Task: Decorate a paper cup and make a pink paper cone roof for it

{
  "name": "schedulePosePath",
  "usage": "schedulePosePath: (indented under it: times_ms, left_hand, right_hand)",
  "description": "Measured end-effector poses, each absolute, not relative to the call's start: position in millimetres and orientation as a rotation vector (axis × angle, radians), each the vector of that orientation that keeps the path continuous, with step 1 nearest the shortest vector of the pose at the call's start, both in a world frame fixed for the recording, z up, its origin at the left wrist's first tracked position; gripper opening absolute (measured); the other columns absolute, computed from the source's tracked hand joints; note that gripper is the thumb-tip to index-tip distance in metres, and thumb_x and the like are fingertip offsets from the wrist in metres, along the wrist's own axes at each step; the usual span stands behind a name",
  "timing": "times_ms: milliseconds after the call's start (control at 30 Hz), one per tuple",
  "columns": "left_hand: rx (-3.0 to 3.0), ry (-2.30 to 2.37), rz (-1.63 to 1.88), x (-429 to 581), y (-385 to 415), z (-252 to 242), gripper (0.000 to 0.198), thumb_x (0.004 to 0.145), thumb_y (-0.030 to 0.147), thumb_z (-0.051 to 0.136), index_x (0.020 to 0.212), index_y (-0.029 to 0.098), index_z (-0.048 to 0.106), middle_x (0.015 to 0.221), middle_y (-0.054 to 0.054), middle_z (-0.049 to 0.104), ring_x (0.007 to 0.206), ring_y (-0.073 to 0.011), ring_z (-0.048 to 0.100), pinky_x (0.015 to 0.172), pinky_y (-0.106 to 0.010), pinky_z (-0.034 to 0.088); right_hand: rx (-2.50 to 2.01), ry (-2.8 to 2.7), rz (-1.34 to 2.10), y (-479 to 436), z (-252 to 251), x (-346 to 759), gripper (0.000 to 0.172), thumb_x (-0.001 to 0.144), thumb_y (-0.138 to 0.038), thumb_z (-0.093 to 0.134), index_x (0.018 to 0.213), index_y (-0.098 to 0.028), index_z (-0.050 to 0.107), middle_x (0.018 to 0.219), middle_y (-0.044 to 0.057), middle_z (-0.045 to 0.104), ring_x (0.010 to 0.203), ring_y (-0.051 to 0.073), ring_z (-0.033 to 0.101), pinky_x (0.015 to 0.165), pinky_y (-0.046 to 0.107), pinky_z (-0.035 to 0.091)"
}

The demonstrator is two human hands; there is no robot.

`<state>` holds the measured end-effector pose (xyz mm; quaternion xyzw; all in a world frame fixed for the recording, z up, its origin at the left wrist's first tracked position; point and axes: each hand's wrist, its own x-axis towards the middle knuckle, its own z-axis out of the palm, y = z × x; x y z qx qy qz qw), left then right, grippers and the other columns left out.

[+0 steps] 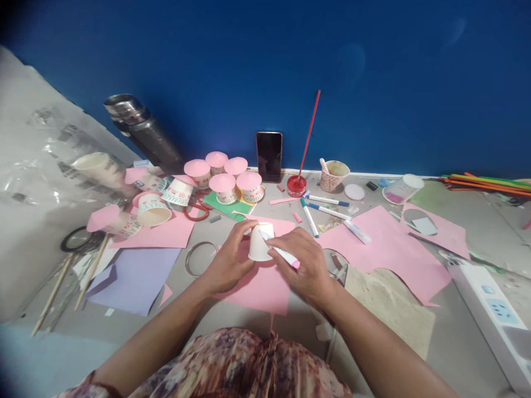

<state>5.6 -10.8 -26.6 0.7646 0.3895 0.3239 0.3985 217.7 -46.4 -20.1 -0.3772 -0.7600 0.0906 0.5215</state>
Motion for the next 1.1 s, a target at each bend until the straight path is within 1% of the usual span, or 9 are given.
schedulePosePath:
  times_ms: [267, 400, 533, 633, 767, 833, 933, 1033, 1100]
  left_hand:
    - [1.956, 0.99, 0.819, 5, -11, -24, 0.075, 0.073, 0.001, 0.06, 0.142, 0.025, 0.043, 0.149, -0.011, 0.049, 0.139, -0.0299, 0.049, 0.118, -0.049, 0.043]
    - [1.946, 0.987, 0.817, 6, -11, -22, 0.072, 0.075, 0.003, 0.061, 0.141, 0.025, 0.045, 0.149, -0.011, 0.049, 0.14, -0.0298, 0.049, 0.118, -0.048, 0.043]
    - [1.822, 1.001, 0.858, 8, -13, -24, 0.066, 0.079, 0.011, 0.07, 0.139, 0.026, 0.047, 0.145, -0.01, 0.052, 0.137, -0.0281, 0.051, 0.116, -0.047, 0.044]
    - [1.57, 1.021, 0.966, 10, -12, -32, 0.069, 0.077, 0.02, 0.081, 0.136, 0.026, 0.046, 0.143, -0.01, 0.053, 0.135, -0.0273, 0.054, 0.114, -0.047, 0.046]
    - [1.287, 1.02, 1.143, 15, -13, -43, 0.07, 0.075, 0.027, 0.086, 0.129, 0.026, 0.041, 0.143, -0.012, 0.053, 0.136, -0.028, 0.056, 0.109, -0.047, 0.051]
    - [1.225, 1.043, 1.155, 21, -17, -45, 0.073, 0.074, 0.029, 0.088, 0.127, 0.026, 0.038, 0.143, -0.013, 0.055, 0.136, -0.0287, 0.057, 0.109, -0.049, 0.051]
    - [1.182, 1.068, 1.173, 30, -26, -45, 0.08, 0.069, 0.031, 0.092, 0.127, 0.025, 0.037, 0.142, -0.014, 0.055, 0.138, -0.0306, 0.056, 0.113, -0.052, 0.048]
    - [1.23, 1.087, 1.194, 37, -34, -46, 0.085, 0.066, 0.034, 0.095, 0.128, 0.026, 0.038, 0.143, -0.014, 0.053, 0.14, -0.0316, 0.054, 0.118, -0.054, 0.042]
    - [1.297, 1.098, 1.193, 38, -37, -47, 0.083, 0.067, 0.035, 0.094, 0.129, 0.025, 0.039, 0.142, -0.013, 0.052, 0.141, -0.0312, 0.052, 0.119, -0.053, 0.04]
  right_hand:
    - [-0.885, -1.826, 0.215, -45, -23, 218, 0.034, 0.09, -0.006, 0.072, 0.119, -0.024, 0.069, 0.095, 0.007, 0.081, 0.077, 0.022, 0.069, 0.072, 0.039, 0.051]
    - [-0.897, -1.815, 0.218, -46, -19, 218, 0.032, 0.092, -0.007, 0.071, 0.119, -0.024, 0.069, 0.094, 0.007, 0.08, 0.077, 0.021, 0.069, 0.072, 0.039, 0.052]
    - [-0.987, -1.761, 0.191, -47, -13, 219, 0.025, 0.095, -0.011, 0.066, 0.115, -0.025, 0.07, 0.087, 0.006, 0.078, 0.074, 0.021, 0.068, 0.069, 0.038, 0.053]
    - [-1.109, -1.689, 0.205, -48, -12, 219, 0.019, 0.098, -0.015, 0.063, 0.112, -0.026, 0.071, 0.081, 0.003, 0.077, 0.07, 0.021, 0.07, 0.068, 0.036, 0.055]
    - [-1.259, -1.582, 0.247, -50, -17, 214, 0.009, 0.097, -0.022, 0.066, 0.103, -0.025, 0.071, 0.09, 0.004, 0.079, 0.08, 0.021, 0.075, 0.075, 0.034, 0.058]
    - [-1.283, -1.555, 0.277, -52, -20, 208, 0.006, 0.095, -0.025, 0.069, 0.101, -0.025, 0.07, 0.09, 0.004, 0.079, 0.079, 0.021, 0.074, 0.072, 0.032, 0.058]
    - [-1.285, -1.521, 0.364, -54, -23, 201, 0.011, 0.092, -0.024, 0.072, 0.102, -0.024, 0.069, 0.086, 0.002, 0.076, 0.073, 0.019, 0.072, 0.065, 0.029, 0.056]
    - [-1.277, -1.436, 0.425, -55, -25, 199, 0.016, 0.089, -0.022, 0.074, 0.104, -0.024, 0.068, 0.087, 0.001, 0.074, 0.075, 0.018, 0.071, 0.068, 0.029, 0.057]
    - [-1.27, -1.378, 0.448, -55, -24, 200, 0.016, 0.088, -0.022, 0.075, 0.103, -0.024, 0.068, 0.089, 0.001, 0.074, 0.078, 0.019, 0.072, 0.071, 0.03, 0.057]
